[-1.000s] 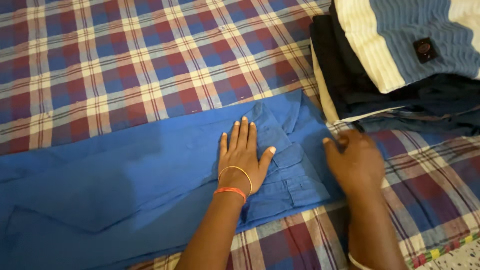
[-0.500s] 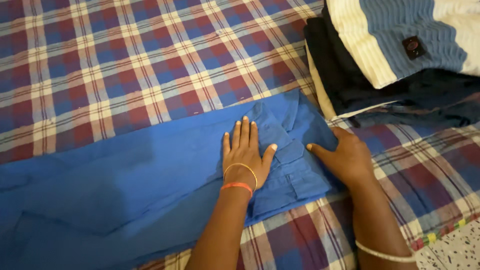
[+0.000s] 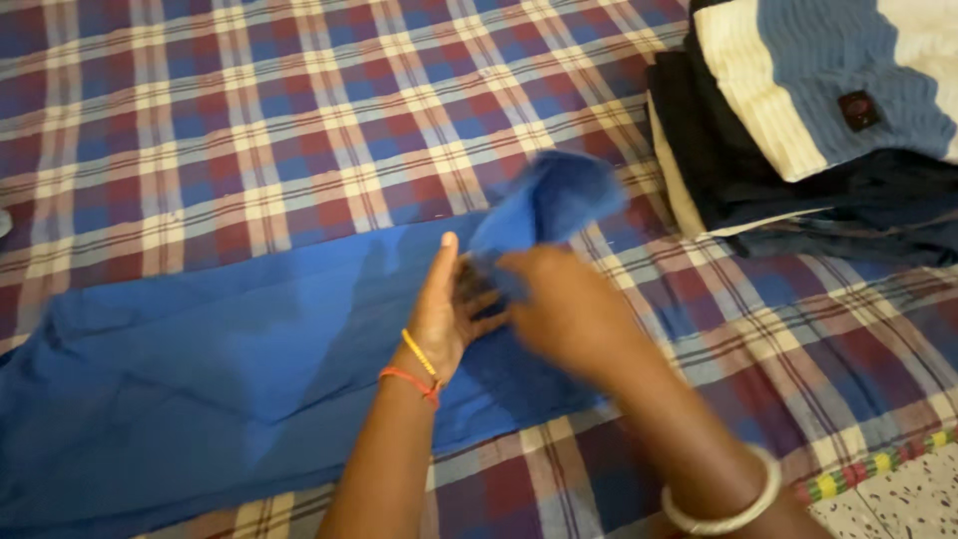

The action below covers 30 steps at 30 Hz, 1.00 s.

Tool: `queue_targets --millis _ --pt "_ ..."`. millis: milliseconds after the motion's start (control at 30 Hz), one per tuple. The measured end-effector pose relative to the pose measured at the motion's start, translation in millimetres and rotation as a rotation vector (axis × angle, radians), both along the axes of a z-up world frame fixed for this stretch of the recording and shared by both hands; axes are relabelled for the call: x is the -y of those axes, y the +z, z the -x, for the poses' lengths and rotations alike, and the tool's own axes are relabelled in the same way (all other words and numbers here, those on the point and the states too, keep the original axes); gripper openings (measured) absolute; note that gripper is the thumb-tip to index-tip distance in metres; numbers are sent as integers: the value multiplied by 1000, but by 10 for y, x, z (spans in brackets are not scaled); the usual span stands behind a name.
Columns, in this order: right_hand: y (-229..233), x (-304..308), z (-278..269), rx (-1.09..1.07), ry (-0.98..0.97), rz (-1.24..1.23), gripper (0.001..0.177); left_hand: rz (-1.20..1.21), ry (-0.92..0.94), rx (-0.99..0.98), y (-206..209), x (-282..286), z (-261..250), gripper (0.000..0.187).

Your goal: The person folds a blue shirt on a plaid bedsheet. They smooth the fabric, fold the sleeves inward, fold the bottom up, and then fold the shirt in half to create a compact rectangle.

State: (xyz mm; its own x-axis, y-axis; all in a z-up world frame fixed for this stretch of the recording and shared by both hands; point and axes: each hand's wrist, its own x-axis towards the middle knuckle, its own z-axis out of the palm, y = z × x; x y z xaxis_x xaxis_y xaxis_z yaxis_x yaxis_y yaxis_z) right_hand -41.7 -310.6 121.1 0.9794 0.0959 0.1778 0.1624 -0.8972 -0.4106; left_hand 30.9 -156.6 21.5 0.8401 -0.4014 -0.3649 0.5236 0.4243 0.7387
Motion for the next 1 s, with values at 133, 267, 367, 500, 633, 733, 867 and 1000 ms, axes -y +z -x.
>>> queue_targets --millis 133,267,367,500,633,733,867,1000 --pt "30 -460 188 -258 60 -28 47 59 49 -71 -81 -335 153 76" --pt "52 -298 147 -153 -170 -92 36 31 97 1 -407 -290 117 57" --pt "-23 -25 115 143 -55 -22 40 3 202 80 -623 -146 17 38" --pt "-288 193 62 276 97 -16 52 -397 322 362 -656 -65 -103 27" --pt "-577 234 35 143 84 183 66 -803 313 353 -406 -156 75 29" --pt "-713 210 71 9 22 221 70 -1077 372 391 -72 -170 264 44" --pt "-810 219 110 44 1 207 69 -1298 431 802 235 -81 439 56" --pt "-849 246 109 54 -15 178 70 -1291 53 1255 236 159 322 54"
